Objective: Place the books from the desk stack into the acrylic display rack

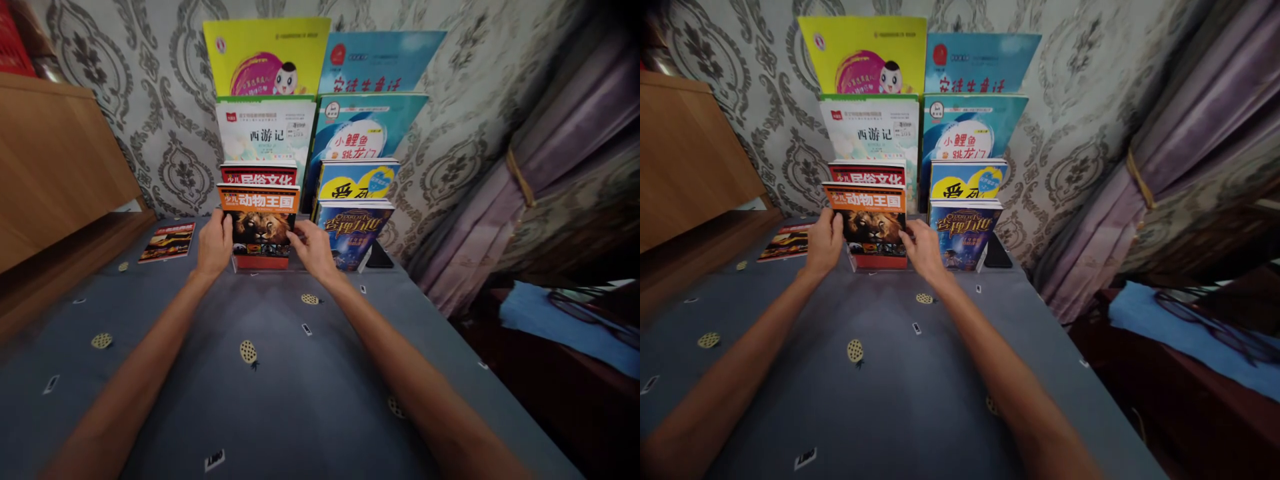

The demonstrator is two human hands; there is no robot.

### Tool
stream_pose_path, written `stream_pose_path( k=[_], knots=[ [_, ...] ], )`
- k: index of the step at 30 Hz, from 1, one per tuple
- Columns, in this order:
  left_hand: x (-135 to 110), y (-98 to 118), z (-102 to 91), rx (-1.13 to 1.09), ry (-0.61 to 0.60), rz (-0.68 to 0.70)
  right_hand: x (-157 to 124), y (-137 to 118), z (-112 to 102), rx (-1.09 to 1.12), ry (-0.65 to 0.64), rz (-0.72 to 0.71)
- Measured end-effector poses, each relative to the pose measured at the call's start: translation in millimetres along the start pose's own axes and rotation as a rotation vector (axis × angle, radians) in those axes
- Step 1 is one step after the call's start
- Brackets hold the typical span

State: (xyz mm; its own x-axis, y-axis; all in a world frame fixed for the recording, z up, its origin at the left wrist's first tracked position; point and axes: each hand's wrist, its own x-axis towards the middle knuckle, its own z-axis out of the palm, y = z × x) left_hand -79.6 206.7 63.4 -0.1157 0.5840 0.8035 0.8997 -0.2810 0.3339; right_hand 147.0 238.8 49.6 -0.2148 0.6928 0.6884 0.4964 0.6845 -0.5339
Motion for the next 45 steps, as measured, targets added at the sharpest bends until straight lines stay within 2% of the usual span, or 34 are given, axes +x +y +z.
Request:
stream_pose_path(
  k=[6, 13, 19, 26, 30, 39, 45],
  knots=[
    [2.8, -2.3, -7.3, 0.183, -0.123, 0.015, 2.6, -2.4, -3.9, -0.227, -0.063, -0.014],
    [3.3, -3.1, -9.6, 0.186, -0.150, 0.009, 3.2, -5.7, -4.3, -0.279, -0.062, -0.025],
    [2.1, -0.9, -10.3, 0.273, -0.219, -0.009, 2.6, -9.7, -5.3, -0.347, -0.099, -0.003],
    [0.4, -1.4, -10.9, 0.419, -0.316, -0.010, -4.8, -23.5, -4.6, -0.566, -0.331, 0.148],
    [-0.2, 1.6, -12.0, 0.454, -0.357, -0.019, -7.5, -28.9, -6.1, -0.633, -0.415, 0.224],
    [-0.9, 1.9, -10.4, 0.431, -0.395, -0.045, -4.4, -42.6, -9.1, -0.605, -0.414, 0.311],
    [-1.1, -0.5, -9.5, 0.369, -0.399, -0.042, -4.9, -36.8, -1.8, -0.617, -0.403, 0.308]
  ],
)
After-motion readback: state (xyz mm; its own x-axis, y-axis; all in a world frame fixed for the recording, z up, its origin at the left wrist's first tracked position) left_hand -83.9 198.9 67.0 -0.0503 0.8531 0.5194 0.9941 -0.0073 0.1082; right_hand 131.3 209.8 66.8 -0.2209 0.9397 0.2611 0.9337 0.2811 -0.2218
